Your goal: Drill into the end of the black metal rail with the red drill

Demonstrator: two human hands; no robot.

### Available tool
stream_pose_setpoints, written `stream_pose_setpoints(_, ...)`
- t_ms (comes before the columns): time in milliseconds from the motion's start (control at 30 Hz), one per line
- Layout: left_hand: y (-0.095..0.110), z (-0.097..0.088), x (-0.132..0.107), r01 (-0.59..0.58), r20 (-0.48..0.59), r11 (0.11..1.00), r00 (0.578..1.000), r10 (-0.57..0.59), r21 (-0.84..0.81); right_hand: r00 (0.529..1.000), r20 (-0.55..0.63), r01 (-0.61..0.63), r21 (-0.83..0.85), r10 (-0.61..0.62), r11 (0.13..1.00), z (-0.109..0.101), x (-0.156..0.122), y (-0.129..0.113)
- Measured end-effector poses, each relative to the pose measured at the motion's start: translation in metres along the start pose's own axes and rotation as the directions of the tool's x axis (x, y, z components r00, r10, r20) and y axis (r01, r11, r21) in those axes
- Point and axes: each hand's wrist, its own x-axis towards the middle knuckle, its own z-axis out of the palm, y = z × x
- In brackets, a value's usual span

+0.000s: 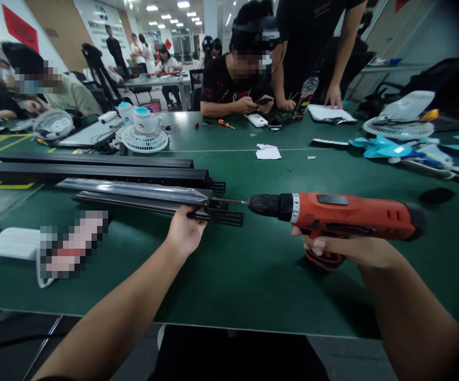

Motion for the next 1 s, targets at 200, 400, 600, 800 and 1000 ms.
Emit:
stream_pose_setpoints(200,-0.0011,-0.0031,0.0038,0.006,0.014,1.0,1.0,-0.006,-0.005,1.0,-0.009,-0.009,-0.01,0.009,1.0,-0.0004,-0.0003,0.0011)
stream_pose_setpoints(400,-0.0014,-0.0061,0.0077,-0.003,0.034,1.0,0.999,0.002,0.003,1.0,-0.008,0.02,-0.011,-0.02,1.0,-0.0006,-0.0011,0.0009)
stream_pose_setpoints(600,-0.0009,-0.0071,0.0075,-0.01,0.046,1.0,0.999,0.01,0.014,1.0,0.0,0.011,-0.019,-0.011,1.0,-0.0017,-0.0009,-0.0013)
stream_pose_setpoints(800,-0.001,-0.0045,0.0049,0.008,0.03,1.0,1.0,-0.008,-0.013,0.999,-0.004,0.044,-0.037,-0.044,0.998,-0.0003,0.0004,-0.0016)
stream_pose_setpoints(1000,-0.0005,-0.001,0.0005,0.001,0.014,1.0,1.0,-0.001,0.01,0.999,-0.009,0.047,-0.032,-0.047,0.998,0.001,-0.0005,0.0013)
